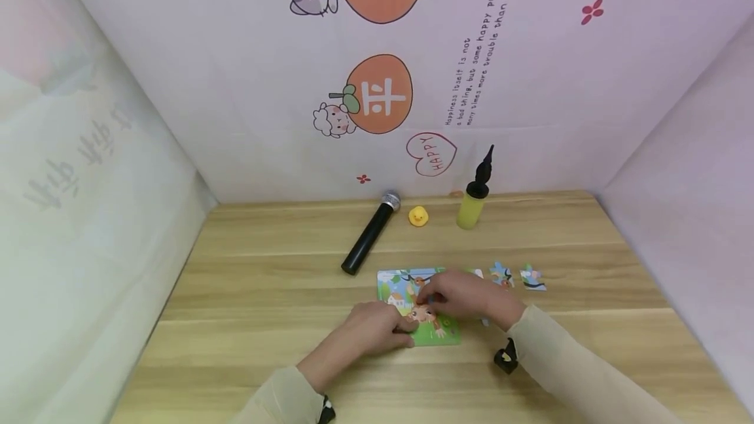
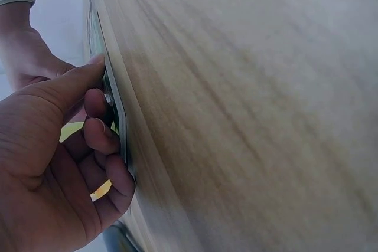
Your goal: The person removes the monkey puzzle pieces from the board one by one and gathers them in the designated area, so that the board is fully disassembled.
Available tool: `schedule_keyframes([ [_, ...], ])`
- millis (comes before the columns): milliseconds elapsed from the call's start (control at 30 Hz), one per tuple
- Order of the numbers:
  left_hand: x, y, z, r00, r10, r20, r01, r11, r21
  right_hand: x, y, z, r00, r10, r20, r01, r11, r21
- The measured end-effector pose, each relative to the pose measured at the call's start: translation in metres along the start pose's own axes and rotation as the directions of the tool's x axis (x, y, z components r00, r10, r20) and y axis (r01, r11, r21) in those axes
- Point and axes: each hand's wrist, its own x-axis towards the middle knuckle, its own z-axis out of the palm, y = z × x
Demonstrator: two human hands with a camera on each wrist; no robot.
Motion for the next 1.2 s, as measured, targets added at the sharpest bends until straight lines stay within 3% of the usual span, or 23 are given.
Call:
schedule_keyframes([
  [567,0.001,0.008,0.002,1.0,-0.028,-0.011,0.028,1.0,0.006,-0.001,0.001,-0.002,0.999,-0.001,-0.032,0.002,1.0,0.02],
  [900,0.002,0.01,0.001,1.0,-0.019,-0.019,0.019,1.0,0.013,-0.004,0.007,-0.003,0.997,-0.034,-0.064,0.033,0.999,-0.023],
  [1033,0.004,0.013,-0.001,1.0,0.01,-0.012,-0.009,0.995,0.096,-0.006,0.008,0.0,0.998,-0.025,-0.056,0.024,1.0,-0.015],
  [1200,0.008,0.02,0.0,0.995,0.093,-0.025,-0.086,0.974,0.208,-0.007,0.009,0.003,0.997,-0.039,-0.069,0.04,0.999,0.003],
])
